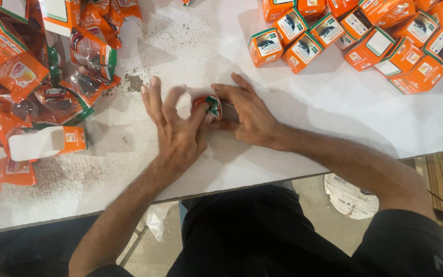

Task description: The person sits at a table covered with piles of orange sachets and small cardboard boxes. They repeatedly pick up a sachet, open a small box, place the sachet inside, close the box flaps, and set the filled box aside with the other packed boxes.

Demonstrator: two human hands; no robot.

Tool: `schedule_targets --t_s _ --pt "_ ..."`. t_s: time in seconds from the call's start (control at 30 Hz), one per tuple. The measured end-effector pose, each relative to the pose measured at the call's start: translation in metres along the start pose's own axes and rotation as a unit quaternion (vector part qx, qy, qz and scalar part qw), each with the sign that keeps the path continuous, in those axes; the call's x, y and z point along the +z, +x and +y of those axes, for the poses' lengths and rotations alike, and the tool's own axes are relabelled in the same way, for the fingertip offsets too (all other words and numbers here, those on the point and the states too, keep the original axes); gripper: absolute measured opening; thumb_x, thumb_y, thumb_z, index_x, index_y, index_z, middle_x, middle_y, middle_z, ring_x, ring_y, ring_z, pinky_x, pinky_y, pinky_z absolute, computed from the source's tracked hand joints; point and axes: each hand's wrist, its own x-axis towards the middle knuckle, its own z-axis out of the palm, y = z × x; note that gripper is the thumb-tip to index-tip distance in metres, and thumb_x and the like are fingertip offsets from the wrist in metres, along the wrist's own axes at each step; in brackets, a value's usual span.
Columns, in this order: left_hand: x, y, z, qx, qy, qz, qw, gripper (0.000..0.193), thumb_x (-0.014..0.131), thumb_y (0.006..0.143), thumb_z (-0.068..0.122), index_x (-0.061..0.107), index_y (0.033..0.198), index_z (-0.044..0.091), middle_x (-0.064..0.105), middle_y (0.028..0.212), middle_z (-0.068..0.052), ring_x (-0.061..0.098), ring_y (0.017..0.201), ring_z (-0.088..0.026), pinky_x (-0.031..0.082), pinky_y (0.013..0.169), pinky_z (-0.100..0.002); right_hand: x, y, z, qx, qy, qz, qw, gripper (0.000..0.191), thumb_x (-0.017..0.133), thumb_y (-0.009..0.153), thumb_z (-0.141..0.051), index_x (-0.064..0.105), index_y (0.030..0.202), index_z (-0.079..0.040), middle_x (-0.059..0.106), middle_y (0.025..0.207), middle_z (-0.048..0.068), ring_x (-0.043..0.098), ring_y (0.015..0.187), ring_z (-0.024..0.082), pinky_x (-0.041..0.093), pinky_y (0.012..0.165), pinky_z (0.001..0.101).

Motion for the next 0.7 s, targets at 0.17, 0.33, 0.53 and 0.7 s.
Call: schedule_targets --t_s 0.17,0.33,0.53,0.7 --pt "0.008 0.014 0.003 -0.179 -0.197 0.025 0.964 0.032 0.075 0.096 0.009 0.057 0.118 -0.007 0.039 0.139 -0.029 0.049 0.129 -0.040 0.052 0.094 -0.046 -0.003 0.002 -0.006 0.002 -0.031 0.050 0.998 0.062 0.091 0.078 -0.018 0.055 0.127 -0.005 0.061 0.137 0.019 0.055 0.131 0.039 0.043 0.111 0.0477" --pt "0.020 0.015 -0.011 -0.323 -0.360 -0.058 0.873 0.014 0.068 0.097 0.004 0.065 0.108 -0.003 0.066 0.098 -0.011 0.056 0.073 -0.009 0.045 0.058 -0.025 0.000 -0.006 -0.013 0.001 -0.020 0.085 0.996 0.067 0.090 0.081 -0.013 0.053 0.135 0.001 0.060 0.140 0.022 0.058 0.127 0.041 0.047 0.107 0.0477" --pt "0.021 0.014 -0.007 -0.332 -0.353 -0.048 0.874 0.006 0.063 0.099 0.002 0.063 0.103 -0.002 0.067 0.088 -0.006 0.053 0.062 -0.004 0.042 0.051 -0.021 -0.001 -0.003 -0.018 -0.115 -0.104 0.081 0.985 0.065 0.084 0.084 -0.007 0.054 0.141 -0.002 0.062 0.137 0.019 0.060 0.124 0.038 0.051 0.104 0.0479" --pt "-0.001 0.015 -0.024 -0.340 -0.606 -0.133 0.707 0.030 0.060 0.091 0.002 0.060 0.121 0.001 0.065 0.096 -0.007 0.060 0.079 -0.008 0.056 0.069 -0.024 -0.006 0.001 -0.026 -0.108 -0.156 0.050 0.981 0.061 0.082 0.083 -0.006 0.058 0.139 -0.003 0.061 0.130 0.022 0.060 0.119 0.039 0.052 0.097 0.0472"
